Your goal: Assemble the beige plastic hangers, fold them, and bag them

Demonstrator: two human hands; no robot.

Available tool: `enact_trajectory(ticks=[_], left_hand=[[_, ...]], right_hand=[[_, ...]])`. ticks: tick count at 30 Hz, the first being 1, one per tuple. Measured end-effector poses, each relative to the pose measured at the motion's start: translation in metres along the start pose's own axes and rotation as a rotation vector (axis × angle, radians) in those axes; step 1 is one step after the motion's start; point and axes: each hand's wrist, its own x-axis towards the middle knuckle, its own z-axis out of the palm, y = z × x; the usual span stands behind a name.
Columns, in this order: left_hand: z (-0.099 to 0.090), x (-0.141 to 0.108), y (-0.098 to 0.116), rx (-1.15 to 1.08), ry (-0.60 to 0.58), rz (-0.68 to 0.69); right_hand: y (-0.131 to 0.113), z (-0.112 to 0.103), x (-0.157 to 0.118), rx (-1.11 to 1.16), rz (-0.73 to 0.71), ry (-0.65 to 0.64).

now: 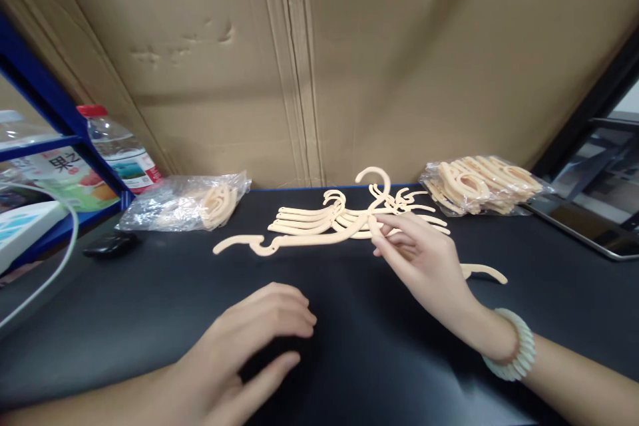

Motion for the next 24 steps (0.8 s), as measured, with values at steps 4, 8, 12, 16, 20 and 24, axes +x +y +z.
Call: enact_trajectory(ticks=[4, 8, 12, 16, 20, 24], left_hand=[[0.001, -0.005, 0.004, 0.266, -0.064, 0.154], [0.002, -0.008, -0.01, 0.588, -0.08, 0.21], [0.002, -0.008, -0.016, 0.911, -0.123, 0.267], [0.003, -0.007, -0.012, 1.072, -0.1, 0.306], [0.003, -0.006, -0.01, 1.117, 0.002, 0.355], [0.003, -0.005, -0.012, 1.136, 0.043, 0.375]], right_hand=[[-0.001, 0.004, -0.004, -0.14, -0.024, -0.152], [-0.001, 0.009, -0.005, -0.23, -0.079, -0.264], [0.003, 0.011, -0.006, -0.298, -0.122, -0.327], [0.001, 0.011, -0.008, -0.327, -0.114, -0.417], [-0.003, 0.009, -0.011, -0.334, -0.135, -0.478], [0.0, 0.009, -0.012, -0.37, -0.159, -0.511]])
